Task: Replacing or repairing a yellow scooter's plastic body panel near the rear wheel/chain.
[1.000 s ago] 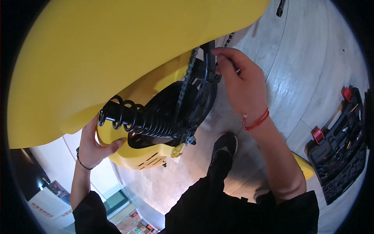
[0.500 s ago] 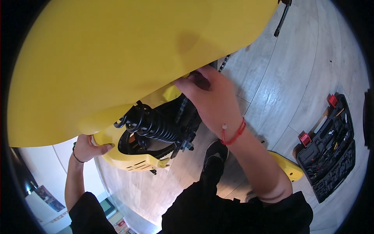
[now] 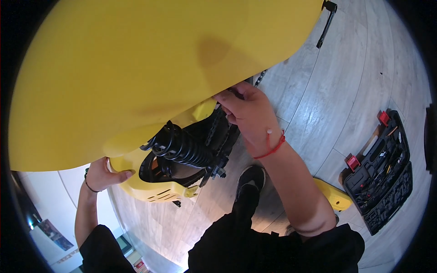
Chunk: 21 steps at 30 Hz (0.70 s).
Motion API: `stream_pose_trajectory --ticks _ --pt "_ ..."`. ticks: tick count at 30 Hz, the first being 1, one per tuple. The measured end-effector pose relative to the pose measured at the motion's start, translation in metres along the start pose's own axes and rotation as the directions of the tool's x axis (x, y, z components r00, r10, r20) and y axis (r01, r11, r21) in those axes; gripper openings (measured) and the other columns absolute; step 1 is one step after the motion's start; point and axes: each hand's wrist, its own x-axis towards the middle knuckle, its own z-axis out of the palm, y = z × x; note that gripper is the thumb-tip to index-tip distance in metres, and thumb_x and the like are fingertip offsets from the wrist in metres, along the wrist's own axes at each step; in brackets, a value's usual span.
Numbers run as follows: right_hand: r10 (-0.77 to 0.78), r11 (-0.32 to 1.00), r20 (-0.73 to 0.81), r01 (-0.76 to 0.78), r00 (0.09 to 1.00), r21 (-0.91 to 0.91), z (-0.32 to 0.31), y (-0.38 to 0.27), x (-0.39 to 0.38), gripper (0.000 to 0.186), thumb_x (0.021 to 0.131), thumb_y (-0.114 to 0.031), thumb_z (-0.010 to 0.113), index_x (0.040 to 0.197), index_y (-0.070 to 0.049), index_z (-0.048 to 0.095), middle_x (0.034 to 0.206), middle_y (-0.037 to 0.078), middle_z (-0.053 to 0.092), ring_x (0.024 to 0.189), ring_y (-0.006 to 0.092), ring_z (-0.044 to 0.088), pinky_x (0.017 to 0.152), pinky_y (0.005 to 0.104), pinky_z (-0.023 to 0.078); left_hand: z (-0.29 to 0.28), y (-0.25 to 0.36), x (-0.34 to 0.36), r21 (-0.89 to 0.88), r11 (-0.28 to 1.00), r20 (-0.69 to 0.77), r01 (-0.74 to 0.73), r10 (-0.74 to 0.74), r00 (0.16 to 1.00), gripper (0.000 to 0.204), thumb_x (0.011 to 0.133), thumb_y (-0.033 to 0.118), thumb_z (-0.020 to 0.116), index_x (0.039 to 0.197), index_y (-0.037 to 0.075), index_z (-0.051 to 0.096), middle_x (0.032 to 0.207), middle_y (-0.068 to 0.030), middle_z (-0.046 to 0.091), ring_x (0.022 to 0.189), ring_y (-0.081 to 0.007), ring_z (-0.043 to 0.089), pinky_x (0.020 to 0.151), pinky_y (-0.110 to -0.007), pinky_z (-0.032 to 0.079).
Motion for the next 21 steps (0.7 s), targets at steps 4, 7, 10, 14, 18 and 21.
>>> stream_pose_trajectory --ticks 4,7,10,14,18,21 --pt "-0.01 0.998 0.0 0.01 1.0 -0.06 0.005 -0.009 -0.001 0.026 0.084 -0.012 0.064 0.104 0.004 0.063 0.091 0.007 0.065 0.08 0.0114 0.058 0.074 0.0233 0.045 0.004 -0.003 -0.003 0.001 0.993 -0.099 -0.121 0.12 0.988 0.065 0.061 0.012 0.081 0.118 0.002 0.052 0.111 -0.009 0.059 0.104 -0.0211 0.055 0.093 -0.034 0.042" --pt "-0.045 0.996 0.017 0.046 0.999 -0.076 0.006 -0.01 -0.001 0.026 0.084 -0.014 0.065 0.103 0.003 0.064 0.09 0.008 0.065 0.081 0.0124 0.059 0.075 0.0242 0.045 0.005 0.002 -0.005 0.006 0.995 -0.105 -0.1 0.101 0.989 0.066 0.061 0.011 0.081 0.119 0.002 0.052 0.11 -0.0091 0.059 0.105 -0.0208 0.055 0.093 -0.034 0.042" --pt "-0.128 0.979 -0.007 0.126 0.992 -0.16 -0.004 -0.001 0.005 0.027 0.083 -0.016 0.067 0.103 0.002 0.064 0.088 0.008 0.066 0.08 0.0127 0.059 0.073 0.0255 0.047 0.012 0.01 0.004 0.024 0.998 -0.09 -0.053 0.055 0.994 0.065 0.06 0.011 0.08 0.119 0.002 0.052 0.111 -0.0095 0.058 0.105 -0.021 0.054 0.092 -0.034 0.042" --pt "-0.198 0.96 -0.036 0.186 0.98 -0.21 0.008 0.004 0.006 0.029 0.082 -0.017 0.068 0.102 0.003 0.064 0.084 0.01 0.067 0.076 0.0146 0.061 0.071 0.026 0.047 0.017 0.008 -0.001 0.032 0.993 -0.123 -0.113 0.116 0.986 0.066 0.06 0.012 0.08 0.119 0.002 0.051 0.112 -0.0099 0.057 0.106 -0.0214 0.054 0.092 -0.033 0.043" --pt "-0.187 0.952 -0.098 0.155 0.978 -0.264 0.011 0.002 0.003 0.026 0.084 -0.016 0.064 0.1 0.004 0.064 0.08 0.014 0.066 0.072 0.0175 0.063 0.068 0.0275 0.047 0.017 0.008 -0.001 0.008 0.99 -0.123 -0.138 0.138 0.983 0.067 0.061 0.011 0.08 0.12 0.003 0.05 0.112 -0.0099 0.056 0.105 -0.0223 0.054 0.092 -0.033 0.043" --pt "-0.166 0.944 -0.086 0.134 0.982 -0.3 0.002 0.003 0.002 0.025 0.087 -0.015 0.059 0.102 0.004 0.063 0.079 0.015 0.066 0.071 0.0176 0.063 0.066 0.0281 0.047 0.017 0.013 0.002 0.016 0.987 -0.117 -0.161 0.162 0.98 0.067 0.061 0.011 0.079 0.12 0.003 0.05 0.11 -0.0097 0.057 0.103 -0.0227 0.055 0.092 -0.033 0.043"
